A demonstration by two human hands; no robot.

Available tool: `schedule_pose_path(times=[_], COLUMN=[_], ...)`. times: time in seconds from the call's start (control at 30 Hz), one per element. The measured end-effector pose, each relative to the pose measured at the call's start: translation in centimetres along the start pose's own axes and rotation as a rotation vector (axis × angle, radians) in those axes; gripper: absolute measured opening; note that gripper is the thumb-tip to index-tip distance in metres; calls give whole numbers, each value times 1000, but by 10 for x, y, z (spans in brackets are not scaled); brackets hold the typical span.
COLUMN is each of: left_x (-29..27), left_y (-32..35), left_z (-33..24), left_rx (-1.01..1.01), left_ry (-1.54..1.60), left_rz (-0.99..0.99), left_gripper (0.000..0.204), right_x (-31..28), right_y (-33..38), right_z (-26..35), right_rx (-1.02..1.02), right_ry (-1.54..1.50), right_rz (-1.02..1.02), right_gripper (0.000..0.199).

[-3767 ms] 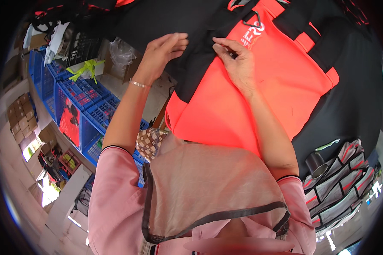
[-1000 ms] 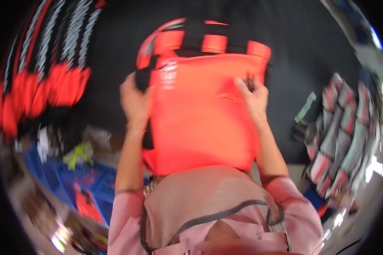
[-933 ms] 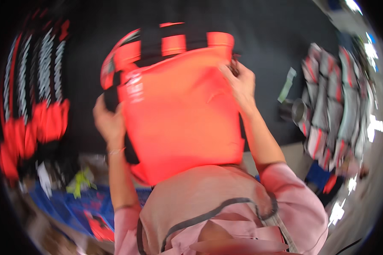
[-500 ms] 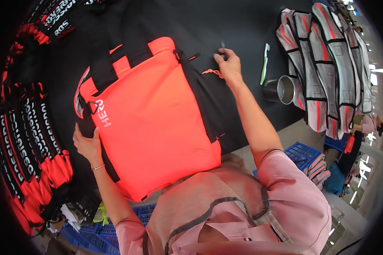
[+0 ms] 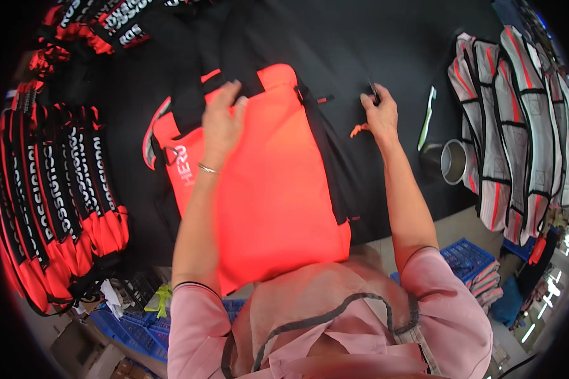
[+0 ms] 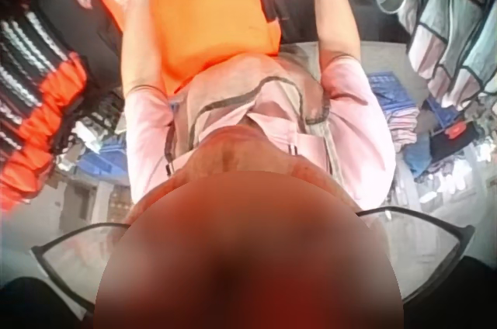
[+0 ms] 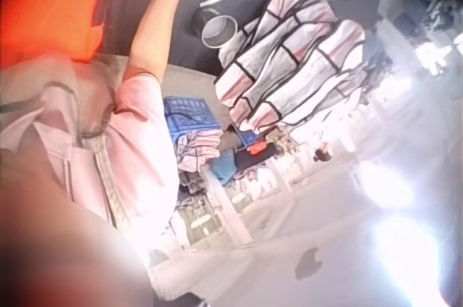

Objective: The recorder is inspecting and assembling parts of a backpack, specifically attaching straps and checking zippers.

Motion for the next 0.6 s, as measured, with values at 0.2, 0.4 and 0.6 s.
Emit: schedule_pose_path(times=[0.2,0.4,0.6], left_x=[46,43,25], left_y=[51,53,58], left_z=[-15,-19,32], left_rx=[35,-15,-624], left_ry=[-265,-245,719], left_rz=[-16,-5,-350], left_gripper=[59,57,53], right_x=[37,160,189], right_y=[-16,-24,-4], right_z=[40,167,176], right_rx=[34,-308,-286], right_ry=[-266,-116,-339], right_rz=[72,253,369], right_gripper=[33,40,30])
Point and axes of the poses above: each hand's wrist, its own y-axis away from the middle knuckle, its own x-axis out of the palm, z = x × y, the point moved 5 cm from there along -y, towards the middle knuckle, and after that the axes turned 3 degrees about -z, right-handed, at the moved point
